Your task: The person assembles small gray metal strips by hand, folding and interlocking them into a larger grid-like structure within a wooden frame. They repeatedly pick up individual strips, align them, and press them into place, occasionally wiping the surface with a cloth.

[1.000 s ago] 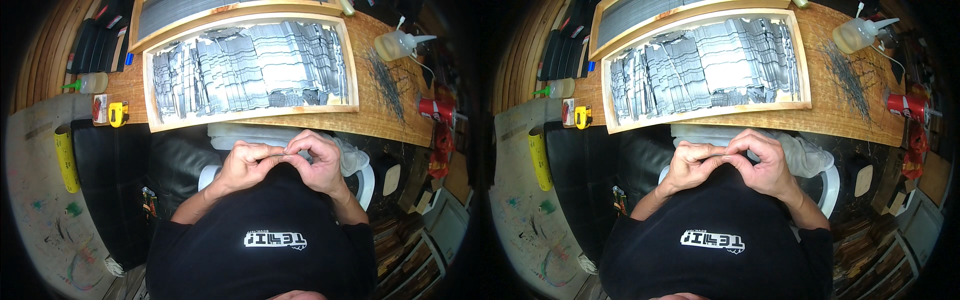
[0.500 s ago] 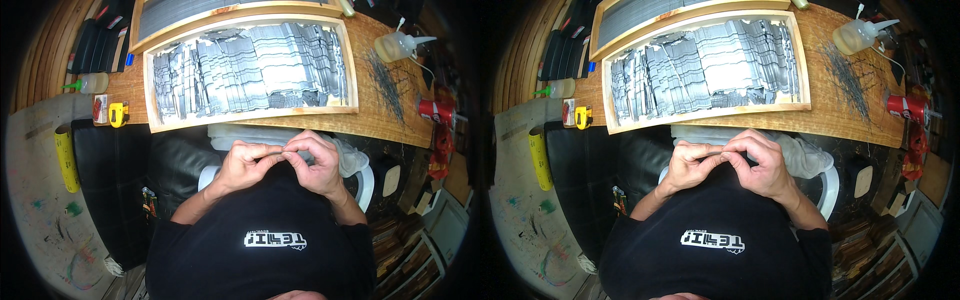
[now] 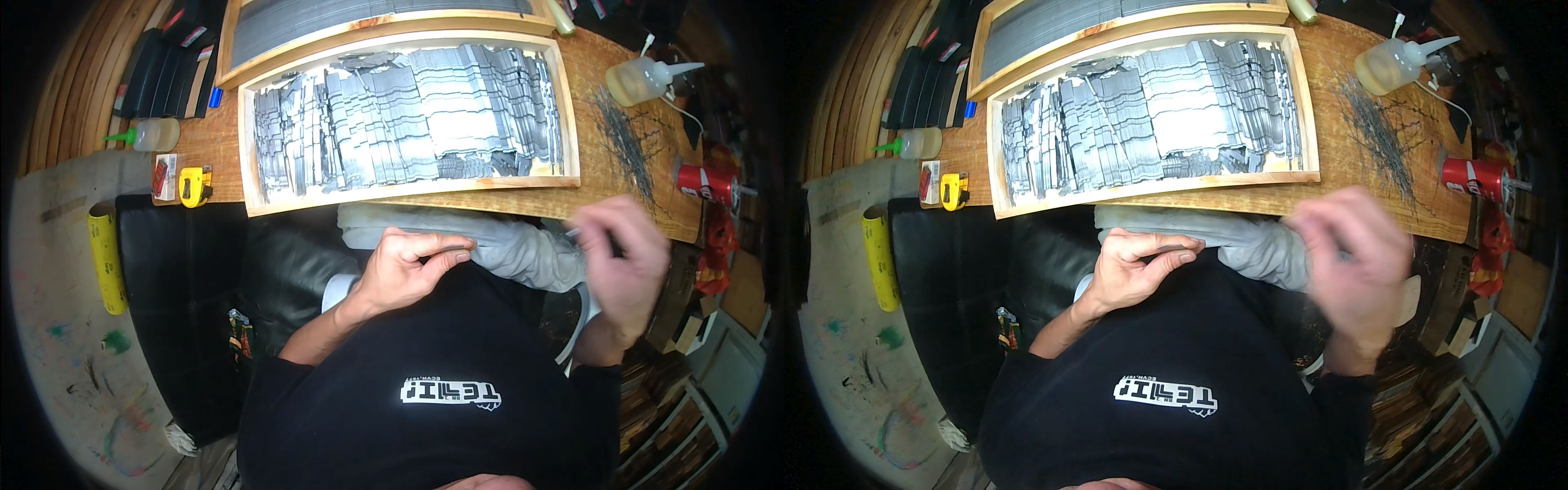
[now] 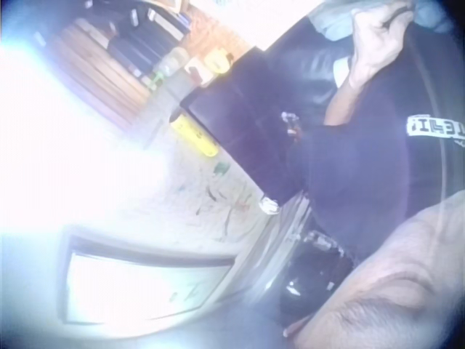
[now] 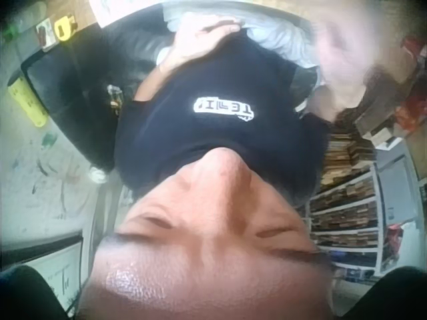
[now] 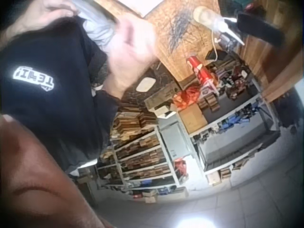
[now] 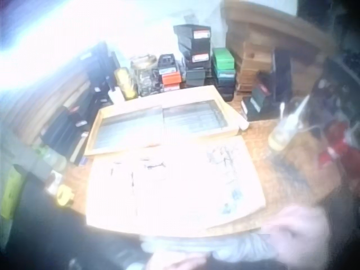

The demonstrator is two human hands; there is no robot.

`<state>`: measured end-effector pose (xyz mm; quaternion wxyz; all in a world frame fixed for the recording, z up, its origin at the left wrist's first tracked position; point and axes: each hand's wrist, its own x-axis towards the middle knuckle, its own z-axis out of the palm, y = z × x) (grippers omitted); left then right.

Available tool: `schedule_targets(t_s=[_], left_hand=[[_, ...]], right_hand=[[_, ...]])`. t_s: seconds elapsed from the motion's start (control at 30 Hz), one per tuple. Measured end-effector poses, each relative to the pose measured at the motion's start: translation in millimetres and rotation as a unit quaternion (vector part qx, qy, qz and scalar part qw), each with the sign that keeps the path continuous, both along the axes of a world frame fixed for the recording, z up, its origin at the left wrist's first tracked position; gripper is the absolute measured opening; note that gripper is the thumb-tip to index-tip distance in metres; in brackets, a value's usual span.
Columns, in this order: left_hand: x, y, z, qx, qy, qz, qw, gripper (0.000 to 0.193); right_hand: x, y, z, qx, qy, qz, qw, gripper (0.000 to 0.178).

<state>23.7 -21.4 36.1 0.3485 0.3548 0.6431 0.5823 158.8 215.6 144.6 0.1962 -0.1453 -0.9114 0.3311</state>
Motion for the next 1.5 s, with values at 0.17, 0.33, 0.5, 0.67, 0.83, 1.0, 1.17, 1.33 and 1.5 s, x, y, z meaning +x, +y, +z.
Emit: schedule_targets(t_s=[0.17,0.33,0.5,0.67,0.83,1.0,1.17,1.33,1.5], left_hand=[[-1.4,8.2,16.4,0.012,0.022,0.009,1.000,0.022],[-14.3,15.3,29.3,0.079,0.135,0.015,0.988,0.029],[-34.3,36.9,42.5,0.143,0.233,0.030,0.962,0.027],[-39.1,30.1,45.7,0.103,0.224,-0.020,0.969,0.020],[-7.9,6.9,26.3,0.085,0.113,-0.005,0.990,0.027],[9.6,-4.9,0.4,0.047,0.052,0.017,0.997,0.019],[13.8,-4.5,-1.5,-0.017,0.046,0.042,0.998,0.021],[11.7,-7.3,-6.2,0.013,0.032,0.029,0.999,0.019],[5.8,-13.8,-8.0,-0.042,0.052,-0.009,0.998,0.013]], right_hand=[[-23.4,-47.1,-46.2,-0.210,0.025,0.120,0.970,0.016],[-37.3,-48.7,-41.6,-0.160,0.126,0.152,0.967,0.024],[-52.0,-39.4,-31.1,-0.195,0.140,0.157,0.958,0.030],[-53.8,-39.7,-31.0,-0.204,0.130,0.169,0.956,0.027],[-39.6,-54.6,-53.2,-0.270,0.089,0.186,0.940,0.021],[-34.8,-70.8,-77.7,-0.206,0.113,0.157,0.959,0.016],[-27.8,-71.6,-91.7,-0.322,0.055,0.136,0.935,0.015],[-25.6,-69.4,-87.4,-0.352,0.016,0.142,0.925,0.024],[-24.9,-71.8,-91.8,-0.328,0.034,0.133,0.934,0.019]])
